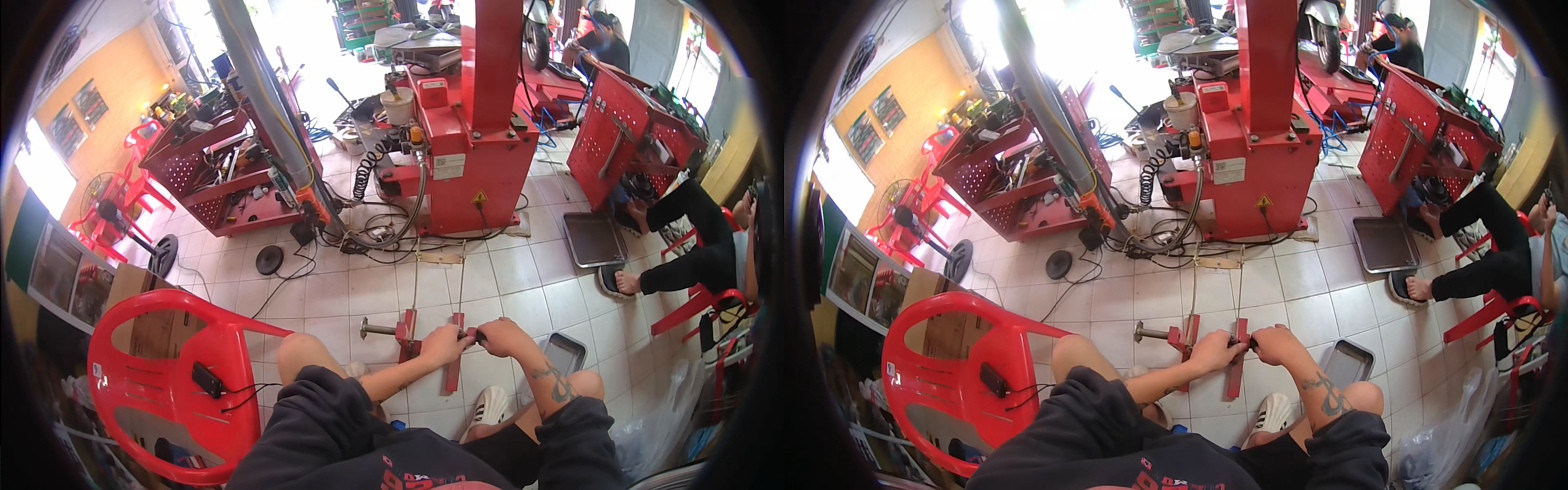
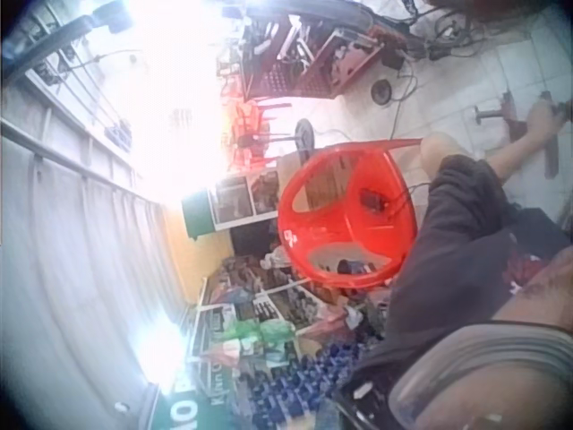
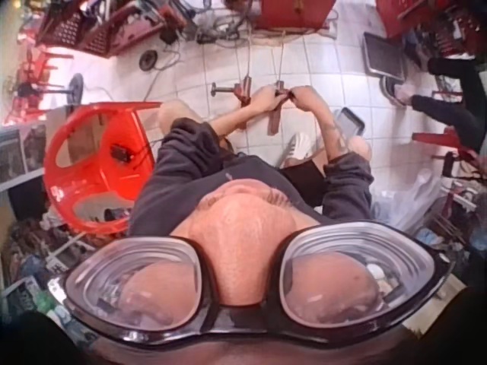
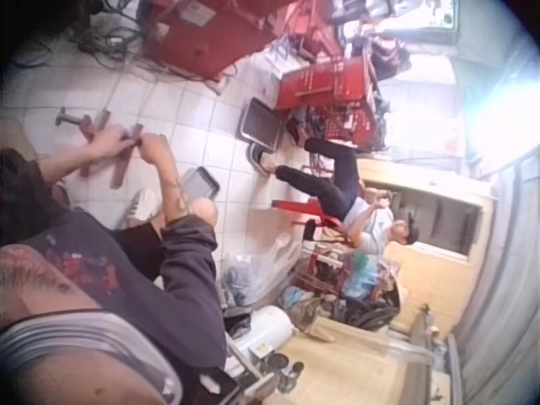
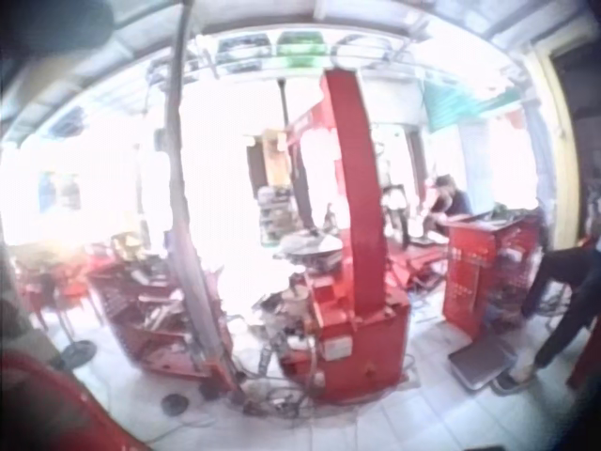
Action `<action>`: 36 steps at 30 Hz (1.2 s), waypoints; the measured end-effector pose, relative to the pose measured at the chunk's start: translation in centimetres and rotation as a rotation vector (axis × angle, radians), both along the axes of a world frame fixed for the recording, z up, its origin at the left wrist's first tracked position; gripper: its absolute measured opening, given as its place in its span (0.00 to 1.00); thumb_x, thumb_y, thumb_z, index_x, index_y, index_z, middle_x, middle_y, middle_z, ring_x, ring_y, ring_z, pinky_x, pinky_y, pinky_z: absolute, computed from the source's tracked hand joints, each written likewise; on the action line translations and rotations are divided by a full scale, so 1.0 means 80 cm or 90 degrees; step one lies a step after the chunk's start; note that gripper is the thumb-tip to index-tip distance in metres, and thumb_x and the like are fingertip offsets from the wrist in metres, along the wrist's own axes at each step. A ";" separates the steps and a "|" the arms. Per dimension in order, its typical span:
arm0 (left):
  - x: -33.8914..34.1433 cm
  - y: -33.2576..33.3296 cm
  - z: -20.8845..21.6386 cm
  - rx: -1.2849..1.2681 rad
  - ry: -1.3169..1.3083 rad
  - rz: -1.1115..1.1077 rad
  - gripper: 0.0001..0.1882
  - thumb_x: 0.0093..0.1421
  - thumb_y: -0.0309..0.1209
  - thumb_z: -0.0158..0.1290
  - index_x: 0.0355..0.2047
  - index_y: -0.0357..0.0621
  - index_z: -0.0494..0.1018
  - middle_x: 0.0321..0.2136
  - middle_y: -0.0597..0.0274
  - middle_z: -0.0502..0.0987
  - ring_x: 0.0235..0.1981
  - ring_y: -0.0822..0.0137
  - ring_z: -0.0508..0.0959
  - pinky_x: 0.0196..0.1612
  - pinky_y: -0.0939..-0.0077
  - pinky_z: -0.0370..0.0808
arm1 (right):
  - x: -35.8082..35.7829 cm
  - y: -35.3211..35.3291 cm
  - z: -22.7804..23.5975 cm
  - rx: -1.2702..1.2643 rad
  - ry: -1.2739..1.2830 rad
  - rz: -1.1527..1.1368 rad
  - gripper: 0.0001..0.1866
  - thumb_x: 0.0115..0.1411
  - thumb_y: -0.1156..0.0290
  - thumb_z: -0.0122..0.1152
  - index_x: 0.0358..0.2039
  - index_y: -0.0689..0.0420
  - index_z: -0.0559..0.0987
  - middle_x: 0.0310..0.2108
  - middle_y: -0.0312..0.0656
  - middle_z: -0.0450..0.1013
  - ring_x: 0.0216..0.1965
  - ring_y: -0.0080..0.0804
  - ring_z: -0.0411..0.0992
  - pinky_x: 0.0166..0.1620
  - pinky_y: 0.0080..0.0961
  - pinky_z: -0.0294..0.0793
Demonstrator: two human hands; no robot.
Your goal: The person sits on a low stool in a workshop and uses a hammer to tap a metal rod into a red metal frame. They repeatedly adjust the rod and strike it to secure it in place.
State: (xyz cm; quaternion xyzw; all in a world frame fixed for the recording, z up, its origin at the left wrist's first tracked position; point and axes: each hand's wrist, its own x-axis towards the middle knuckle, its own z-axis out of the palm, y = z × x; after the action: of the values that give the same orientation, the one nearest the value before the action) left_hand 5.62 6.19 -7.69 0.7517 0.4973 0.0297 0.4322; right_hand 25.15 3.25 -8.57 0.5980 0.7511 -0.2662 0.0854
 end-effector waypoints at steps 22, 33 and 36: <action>0.002 0.010 0.006 -0.002 0.056 -0.023 0.26 0.57 0.56 0.58 0.35 0.43 0.81 0.34 0.48 0.82 0.39 0.47 0.82 0.40 0.55 0.77 | -0.002 0.002 -0.001 -0.075 -0.008 0.023 0.15 0.59 0.67 0.54 0.45 0.55 0.79 0.43 0.47 0.79 0.47 0.47 0.77 0.58 0.43 0.67; 0.002 0.015 -0.033 -0.027 0.019 -0.028 0.24 0.57 0.53 0.60 0.34 0.41 0.80 0.32 0.45 0.82 0.37 0.46 0.82 0.38 0.53 0.78 | -0.017 -0.006 0.021 0.105 -0.031 -0.044 0.12 0.51 0.75 0.63 0.37 0.55 0.75 0.34 0.44 0.78 0.39 0.47 0.78 0.40 0.43 0.76; 0.001 0.013 -0.022 -0.009 0.021 -0.025 0.24 0.57 0.53 0.60 0.33 0.41 0.79 0.32 0.45 0.82 0.36 0.45 0.82 0.37 0.52 0.77 | -0.011 -0.006 0.001 0.132 0.014 -0.055 0.14 0.48 0.72 0.66 0.35 0.56 0.72 0.32 0.46 0.77 0.39 0.51 0.76 0.40 0.46 0.75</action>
State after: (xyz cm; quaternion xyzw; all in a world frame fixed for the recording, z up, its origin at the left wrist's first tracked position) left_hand 5.68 7.27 -9.45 0.7587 0.4897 0.0054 0.4297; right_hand 24.29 2.80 -8.46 0.6324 0.7491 -0.1973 0.0031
